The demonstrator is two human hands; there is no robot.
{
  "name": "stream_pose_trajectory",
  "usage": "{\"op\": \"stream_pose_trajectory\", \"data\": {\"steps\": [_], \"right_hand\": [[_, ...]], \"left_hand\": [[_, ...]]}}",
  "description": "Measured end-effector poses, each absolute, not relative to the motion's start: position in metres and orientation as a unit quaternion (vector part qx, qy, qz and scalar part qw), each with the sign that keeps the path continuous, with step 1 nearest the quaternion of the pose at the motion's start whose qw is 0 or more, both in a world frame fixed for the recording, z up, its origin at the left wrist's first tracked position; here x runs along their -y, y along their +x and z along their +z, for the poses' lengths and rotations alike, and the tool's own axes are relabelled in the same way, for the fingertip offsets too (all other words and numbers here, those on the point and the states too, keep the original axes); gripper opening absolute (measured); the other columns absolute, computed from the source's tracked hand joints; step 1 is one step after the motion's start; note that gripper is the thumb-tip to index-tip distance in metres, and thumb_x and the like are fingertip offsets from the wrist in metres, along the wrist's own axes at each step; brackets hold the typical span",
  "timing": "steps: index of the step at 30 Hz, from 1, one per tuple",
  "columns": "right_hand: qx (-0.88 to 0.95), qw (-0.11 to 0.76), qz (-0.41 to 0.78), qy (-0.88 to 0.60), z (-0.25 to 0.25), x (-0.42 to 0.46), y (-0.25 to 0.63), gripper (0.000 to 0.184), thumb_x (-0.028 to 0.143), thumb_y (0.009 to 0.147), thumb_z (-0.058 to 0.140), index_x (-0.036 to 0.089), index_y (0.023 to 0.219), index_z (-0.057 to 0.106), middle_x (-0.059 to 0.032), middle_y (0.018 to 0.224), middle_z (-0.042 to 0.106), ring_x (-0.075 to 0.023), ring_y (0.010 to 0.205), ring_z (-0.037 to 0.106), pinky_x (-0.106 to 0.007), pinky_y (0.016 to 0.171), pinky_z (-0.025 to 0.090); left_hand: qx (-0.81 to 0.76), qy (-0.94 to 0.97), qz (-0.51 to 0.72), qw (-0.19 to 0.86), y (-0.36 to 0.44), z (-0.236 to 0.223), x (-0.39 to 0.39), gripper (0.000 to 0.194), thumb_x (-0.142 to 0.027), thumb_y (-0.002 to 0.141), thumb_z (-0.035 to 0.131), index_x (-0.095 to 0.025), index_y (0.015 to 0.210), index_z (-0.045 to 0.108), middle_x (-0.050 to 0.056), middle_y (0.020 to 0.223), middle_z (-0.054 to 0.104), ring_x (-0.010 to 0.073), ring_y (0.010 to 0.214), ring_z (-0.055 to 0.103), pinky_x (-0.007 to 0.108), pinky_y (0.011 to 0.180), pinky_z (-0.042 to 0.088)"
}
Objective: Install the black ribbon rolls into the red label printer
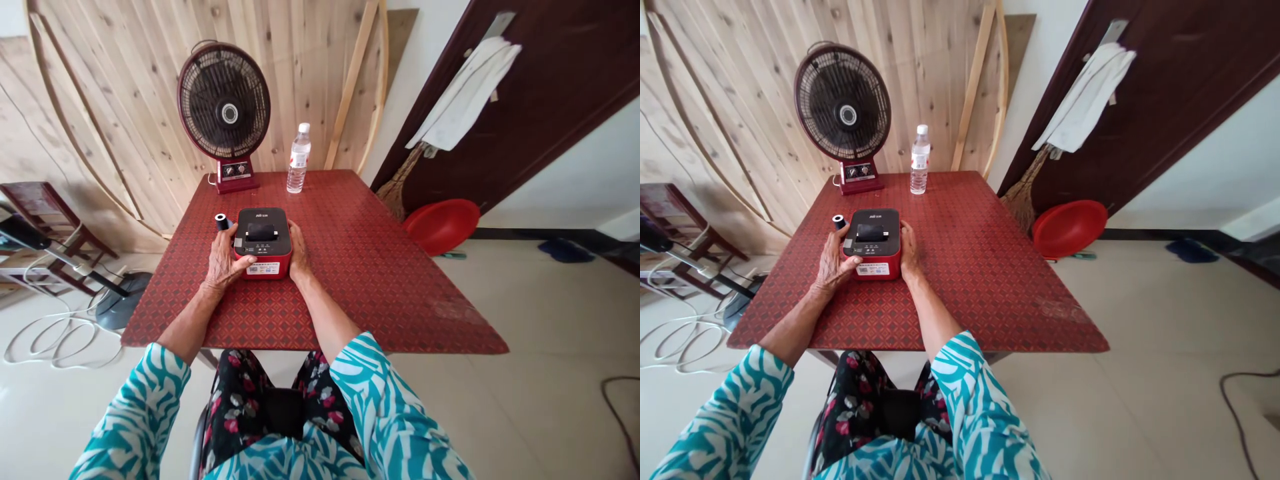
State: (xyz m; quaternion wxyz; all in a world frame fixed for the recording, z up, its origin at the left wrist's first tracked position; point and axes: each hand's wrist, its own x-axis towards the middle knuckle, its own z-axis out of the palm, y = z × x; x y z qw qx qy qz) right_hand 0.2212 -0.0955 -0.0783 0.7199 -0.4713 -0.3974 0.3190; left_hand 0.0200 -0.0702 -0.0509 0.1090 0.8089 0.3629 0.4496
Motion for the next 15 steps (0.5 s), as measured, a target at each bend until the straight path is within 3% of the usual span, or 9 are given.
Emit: {"op": "stream_pose_trajectory", "data": {"steps": [5, 9, 12, 15], "right_hand": [[0.380, 0.730, 0.318, -0.470, -0.078, 0.096, 0.220, 0.051, 0.059, 0.091, 0.047, 0.023, 0.122, 0.065, -0.0072, 0.135, 0.066, -0.0226, 0.130, 0.055, -0.045, 0.118, 0.037], [0.363, 0.735, 0.329, -0.468, -0.080, 0.092, 0.220, 0.047, 0.059, 0.089, 0.049, 0.026, 0.118, 0.066, -0.0041, 0.132, 0.068, -0.0222, 0.128, 0.057, -0.045, 0.117, 0.038], [0.355, 0.740, 0.328, -0.467, -0.081, 0.091, 0.221, 0.046, 0.059, 0.088, 0.051, 0.025, 0.115, 0.067, -0.0042, 0.128, 0.070, -0.0225, 0.123, 0.059, -0.045, 0.114, 0.041], [0.355, 0.742, 0.329, -0.464, -0.081, 0.090, 0.221, 0.046, 0.059, 0.088, 0.051, 0.026, 0.115, 0.068, -0.0036, 0.127, 0.071, -0.0223, 0.122, 0.060, -0.044, 0.113, 0.042]], "left_hand": [[-0.355, 0.805, 0.458, 0.127, 0.019, -0.043, 0.073, 0.096, -0.091, 0.077, 0.040, -0.015, 0.134, 0.057, 0.018, 0.123, 0.064, 0.0349, 0.116, 0.061, 0.053, 0.105, 0.043], [-0.362, 0.748, 0.498, 0.249, 0.017, -0.029, 0.081, 0.071, -0.070, 0.096, 0.029, -0.017, 0.125, 0.066, 0.014, 0.124, 0.068, 0.0292, 0.118, 0.062, 0.047, 0.105, 0.044], [-0.369, 0.697, 0.507, 0.349, 0.018, -0.022, 0.081, 0.054, -0.058, 0.094, 0.045, -0.016, 0.118, 0.070, 0.011, 0.121, 0.071, 0.0282, 0.117, 0.063, 0.043, 0.104, 0.046], [-0.371, 0.649, 0.507, 0.429, 0.019, -0.021, 0.077, 0.046, -0.048, 0.081, 0.065, -0.017, 0.114, 0.071, 0.008, 0.109, 0.075, 0.0280, 0.107, 0.066, 0.042, 0.097, 0.049]]}}
